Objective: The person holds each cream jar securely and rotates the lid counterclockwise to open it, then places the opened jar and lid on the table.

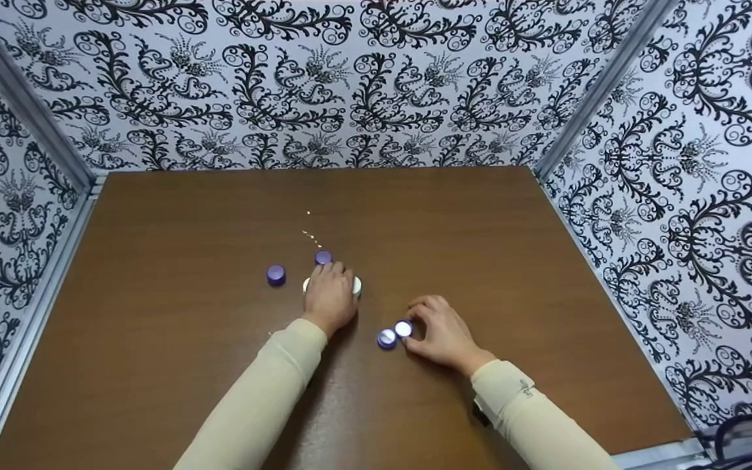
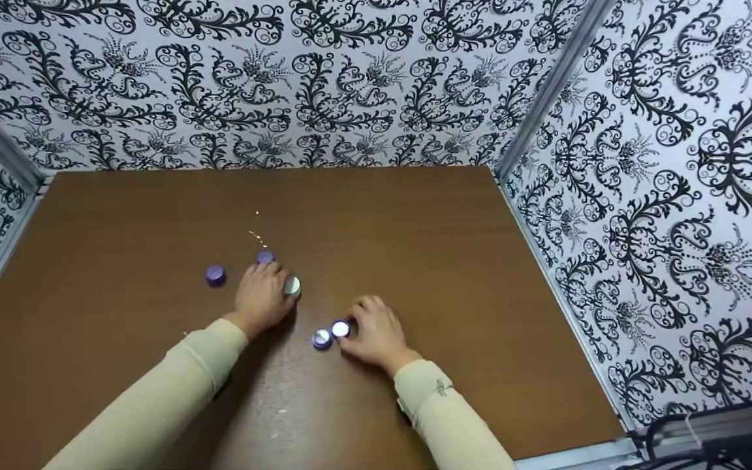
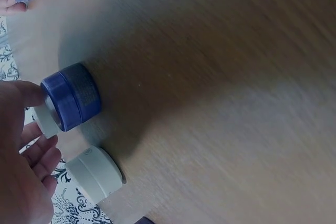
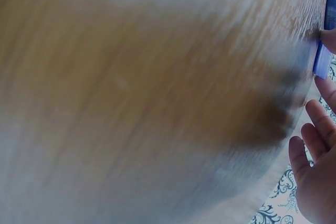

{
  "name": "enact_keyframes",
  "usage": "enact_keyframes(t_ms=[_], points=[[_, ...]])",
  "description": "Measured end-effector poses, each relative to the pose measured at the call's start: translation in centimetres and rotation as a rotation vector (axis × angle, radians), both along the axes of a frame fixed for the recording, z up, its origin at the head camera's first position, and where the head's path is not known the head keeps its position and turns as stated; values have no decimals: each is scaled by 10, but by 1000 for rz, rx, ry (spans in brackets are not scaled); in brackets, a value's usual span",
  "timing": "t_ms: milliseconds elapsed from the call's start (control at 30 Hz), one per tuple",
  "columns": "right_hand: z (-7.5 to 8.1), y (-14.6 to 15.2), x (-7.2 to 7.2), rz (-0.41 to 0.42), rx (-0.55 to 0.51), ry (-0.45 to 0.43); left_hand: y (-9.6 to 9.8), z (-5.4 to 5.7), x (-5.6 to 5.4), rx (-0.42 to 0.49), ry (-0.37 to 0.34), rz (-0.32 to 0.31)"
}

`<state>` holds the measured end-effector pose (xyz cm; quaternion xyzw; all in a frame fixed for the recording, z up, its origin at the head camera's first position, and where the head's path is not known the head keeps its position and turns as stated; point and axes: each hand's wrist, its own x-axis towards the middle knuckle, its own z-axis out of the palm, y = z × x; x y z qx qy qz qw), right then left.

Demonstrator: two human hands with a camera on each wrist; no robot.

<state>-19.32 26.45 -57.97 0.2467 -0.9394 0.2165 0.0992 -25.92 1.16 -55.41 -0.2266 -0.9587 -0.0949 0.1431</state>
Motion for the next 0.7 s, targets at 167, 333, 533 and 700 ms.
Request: enact_keyframes(t_ms=[167, 333, 533, 700], points=[[0, 0, 0, -10, 0, -13, 0, 0, 0, 3, 3, -6], [1, 0, 1, -15, 1, -14, 1, -2, 0, 10, -1, -9], [2, -1, 3, -48, 22, -58, 1, -3, 0, 31, -19, -18], [3, -2, 3, -63, 32, -83, 1, -3, 1, 47, -52, -10]])
